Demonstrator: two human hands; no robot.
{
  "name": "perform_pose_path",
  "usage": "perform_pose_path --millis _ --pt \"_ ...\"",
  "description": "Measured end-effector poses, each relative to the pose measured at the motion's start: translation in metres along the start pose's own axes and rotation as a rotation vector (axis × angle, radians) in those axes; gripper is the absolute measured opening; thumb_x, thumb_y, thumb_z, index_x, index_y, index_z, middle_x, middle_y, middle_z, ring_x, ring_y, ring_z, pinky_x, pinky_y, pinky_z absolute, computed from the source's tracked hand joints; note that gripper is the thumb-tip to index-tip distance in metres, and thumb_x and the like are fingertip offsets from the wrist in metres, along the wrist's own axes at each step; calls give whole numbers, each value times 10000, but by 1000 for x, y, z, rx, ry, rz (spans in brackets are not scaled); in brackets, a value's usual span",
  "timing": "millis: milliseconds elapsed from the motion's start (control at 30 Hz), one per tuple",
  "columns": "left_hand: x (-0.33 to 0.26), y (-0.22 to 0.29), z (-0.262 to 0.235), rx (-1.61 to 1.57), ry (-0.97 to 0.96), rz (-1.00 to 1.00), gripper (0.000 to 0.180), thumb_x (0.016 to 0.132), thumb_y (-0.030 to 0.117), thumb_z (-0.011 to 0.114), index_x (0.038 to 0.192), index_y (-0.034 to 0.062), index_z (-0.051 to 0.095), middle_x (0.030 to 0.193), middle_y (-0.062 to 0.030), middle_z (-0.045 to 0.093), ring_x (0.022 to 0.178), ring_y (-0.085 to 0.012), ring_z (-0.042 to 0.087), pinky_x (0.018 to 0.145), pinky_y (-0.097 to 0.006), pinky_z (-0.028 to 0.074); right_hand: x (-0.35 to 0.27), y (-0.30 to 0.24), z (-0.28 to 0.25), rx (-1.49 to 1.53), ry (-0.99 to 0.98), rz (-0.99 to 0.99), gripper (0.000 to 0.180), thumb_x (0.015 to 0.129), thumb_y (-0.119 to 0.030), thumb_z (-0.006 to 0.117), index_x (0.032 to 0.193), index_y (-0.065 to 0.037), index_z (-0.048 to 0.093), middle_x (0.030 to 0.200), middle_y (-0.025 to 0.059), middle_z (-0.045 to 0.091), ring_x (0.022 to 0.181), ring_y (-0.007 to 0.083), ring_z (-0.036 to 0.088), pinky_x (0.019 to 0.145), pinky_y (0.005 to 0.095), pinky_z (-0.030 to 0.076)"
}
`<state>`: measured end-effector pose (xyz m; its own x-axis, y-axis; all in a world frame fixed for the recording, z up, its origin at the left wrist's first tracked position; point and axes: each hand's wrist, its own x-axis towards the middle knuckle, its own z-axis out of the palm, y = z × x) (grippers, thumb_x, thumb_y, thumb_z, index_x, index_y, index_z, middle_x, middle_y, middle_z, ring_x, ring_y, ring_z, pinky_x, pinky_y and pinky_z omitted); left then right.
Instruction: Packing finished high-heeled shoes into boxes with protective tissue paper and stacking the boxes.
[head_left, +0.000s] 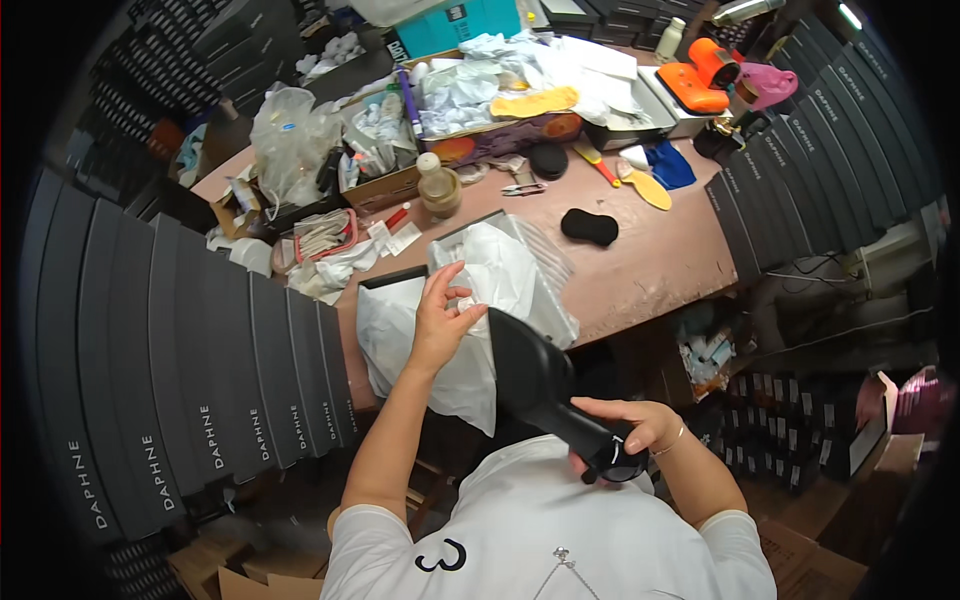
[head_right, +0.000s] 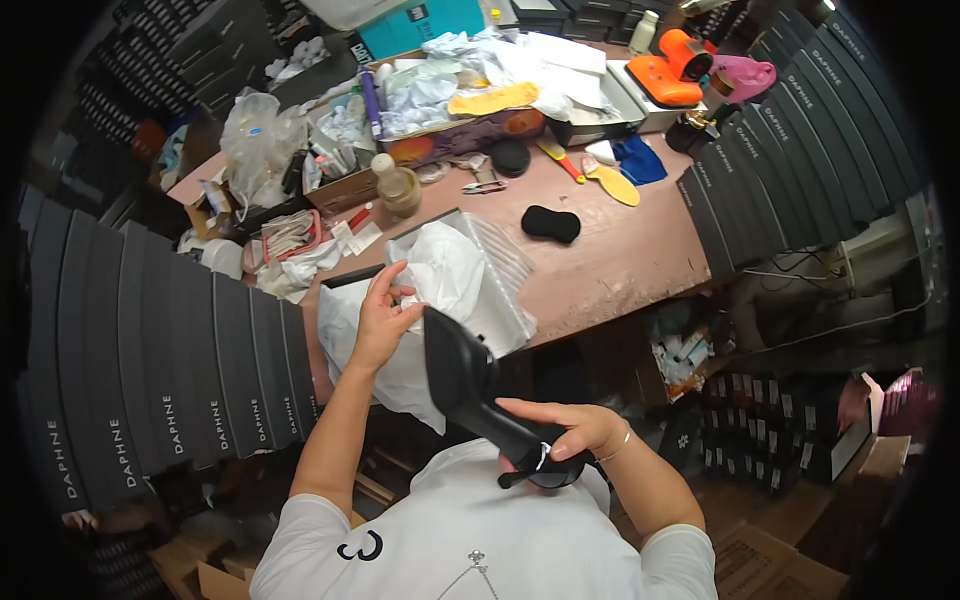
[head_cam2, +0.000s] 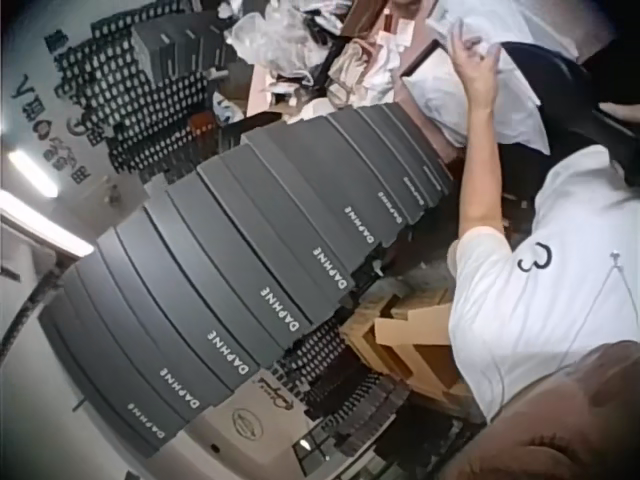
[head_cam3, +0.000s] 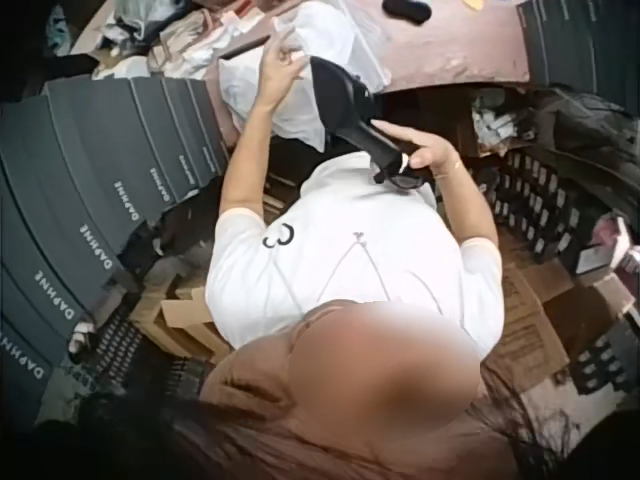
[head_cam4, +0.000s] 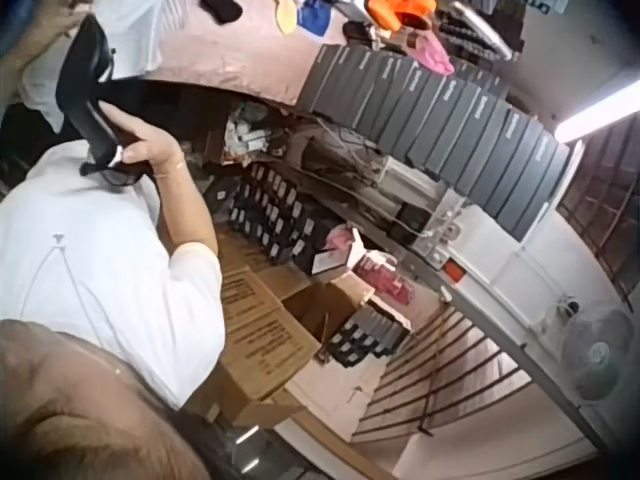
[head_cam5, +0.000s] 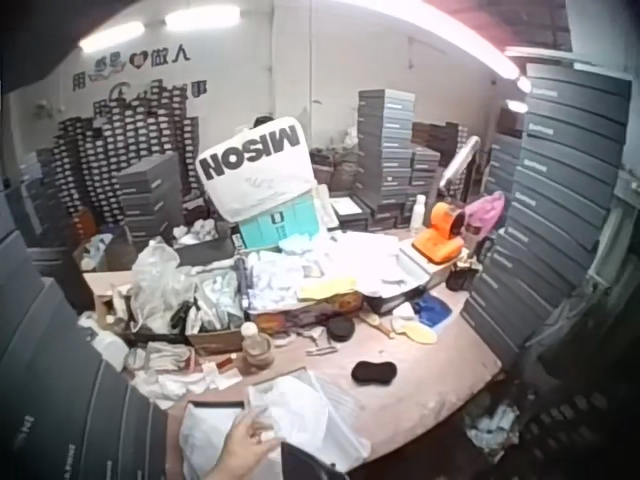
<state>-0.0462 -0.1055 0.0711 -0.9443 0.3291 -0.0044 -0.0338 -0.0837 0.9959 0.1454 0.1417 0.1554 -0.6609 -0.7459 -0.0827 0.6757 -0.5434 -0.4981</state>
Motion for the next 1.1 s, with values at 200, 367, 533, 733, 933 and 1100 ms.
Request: perform_pose_path --millis 200,367,533,733,933,1100 --pt "-9 60 6 479 -189 246 402 765 -44 592 1150 69 612 1355 -116 450 1083 -191 542 821 -286 474 5 -10 8 -233 146 110 896 799 -238 661 1502 -46 140 1157 182 577 1086 239 552 967 331 398" --pt "-40 92 15 507 -162 355 367 760 -47 621 1110 63 616 1324 -133 472 1070 -229 559 844 -311 476 59 -14 9 -609 242 153 780 887 -247 595 1486 -1 158 1384 176 426 1259 214 417 1058 301 309" --pt "-32 8 -42 1101 -6 394 346 760 -46 621 1097 33 609 1207 -132 547 987 -217 591 837 -312 499 17 5 -7 -348 490 -6 781 868 -188 574 1494 -19 138 1187 178 571 1050 226 589 945 310 439" --pt "-14 -24 24 -230 189 -75 252 823 -28 536 1062 -11 613 908 -114 615 791 -232 602 739 -265 485 -22 16 -8 -234 452 26 866 809 -223 629 1496 -23 140 1131 175 596 1059 235 587 938 326 433" --pt "-14 36 67 287 108 221 166 859 14 605 1015 -5 656 840 -17 574 748 -91 517 671 -223 423 19 -25 -5 -437 169 7 883 816 -259 660 1496 -27 147 1119 134 591 1031 185 555 942 305 409" --pt "29 20 40 131 251 94 159 849 102 674 939 -29 672 823 -9 651 728 -60 546 635 -226 442 39 -10 -20 -1144 455 356 863 821 -350 646 1466 13 203 1279 238 517 1150 294 517 1000 313 372"
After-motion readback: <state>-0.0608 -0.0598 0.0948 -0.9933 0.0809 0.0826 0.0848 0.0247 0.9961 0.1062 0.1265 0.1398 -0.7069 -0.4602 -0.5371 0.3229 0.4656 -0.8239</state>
